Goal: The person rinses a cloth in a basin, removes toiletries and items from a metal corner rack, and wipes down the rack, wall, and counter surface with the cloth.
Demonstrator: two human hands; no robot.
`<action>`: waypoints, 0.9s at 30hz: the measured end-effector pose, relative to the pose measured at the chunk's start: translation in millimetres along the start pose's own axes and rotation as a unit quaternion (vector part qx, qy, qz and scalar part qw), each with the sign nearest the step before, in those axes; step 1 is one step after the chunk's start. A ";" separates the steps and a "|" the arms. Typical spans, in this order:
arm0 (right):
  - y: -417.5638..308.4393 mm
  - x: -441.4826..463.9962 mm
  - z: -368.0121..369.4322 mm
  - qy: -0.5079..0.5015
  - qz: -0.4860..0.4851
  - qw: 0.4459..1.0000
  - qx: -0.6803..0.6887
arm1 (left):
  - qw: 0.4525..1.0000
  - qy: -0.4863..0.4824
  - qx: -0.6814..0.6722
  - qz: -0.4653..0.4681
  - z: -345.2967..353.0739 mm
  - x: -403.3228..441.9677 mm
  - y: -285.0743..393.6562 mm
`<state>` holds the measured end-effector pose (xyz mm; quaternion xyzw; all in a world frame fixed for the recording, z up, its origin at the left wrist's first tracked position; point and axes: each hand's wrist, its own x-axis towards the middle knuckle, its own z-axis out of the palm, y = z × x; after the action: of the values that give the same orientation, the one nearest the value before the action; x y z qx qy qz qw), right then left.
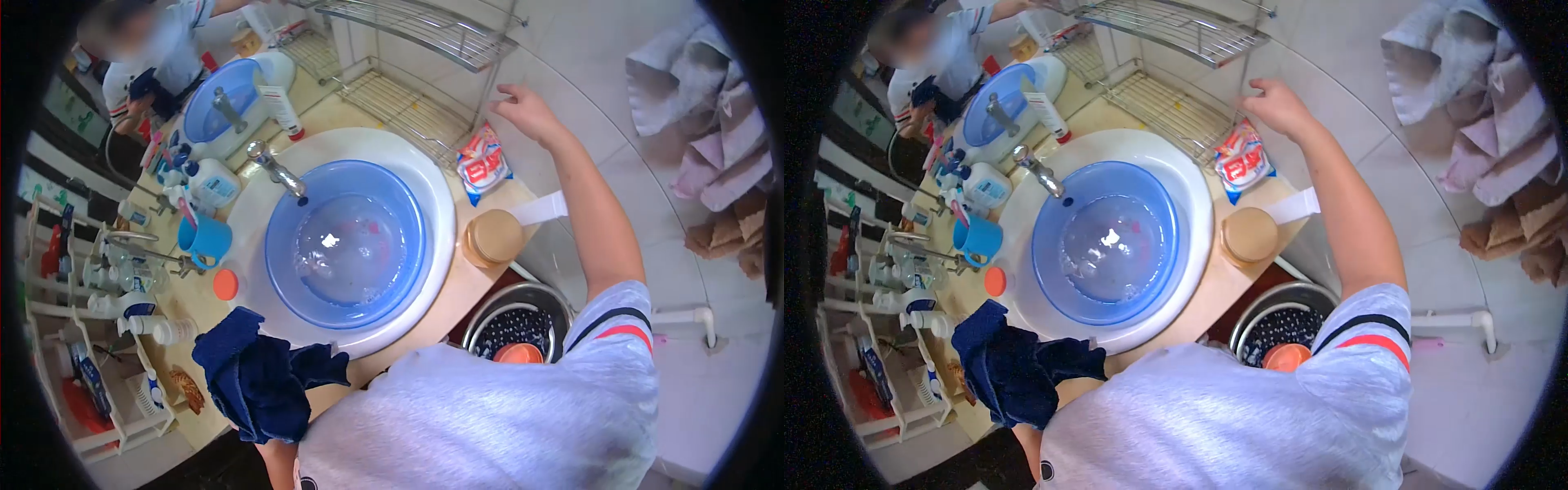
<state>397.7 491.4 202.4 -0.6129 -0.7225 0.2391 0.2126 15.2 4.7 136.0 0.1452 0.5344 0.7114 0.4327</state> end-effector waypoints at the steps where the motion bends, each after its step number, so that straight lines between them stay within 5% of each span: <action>1: 10.7 -6.3 -5.1 0.006 -0.013 1.000 -0.001 | 1.000 0.002 -0.002 -0.001 -1.6 -1.3 -2.0; 6: 16.3 -81.1 -38.8 0.104 -0.111 0.988 0.018 | 1.000 0.005 0.007 -0.003 1.1 1.7 -6.1; 9: 50.1 -136.6 -33.0 0.155 -0.067 0.981 -0.098 | 1.000 -0.007 0.008 -0.008 8.7 8.0 -8.9; 14: 83.3 -191.4 7.0 0.199 0.019 0.960 0.195 | 1.000 -0.023 0.010 -0.012 19.3 11.9 -9.3; 27: 96.7 -126.7 24.9 0.419 -0.004 0.871 0.258 | 0.997 -0.073 0.013 -0.022 39.1 12.1 -7.8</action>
<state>478.6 377.1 122.2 -0.5764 -0.4808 0.1368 0.6465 37.9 39.2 141.1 0.1906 0.5137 0.6821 0.4842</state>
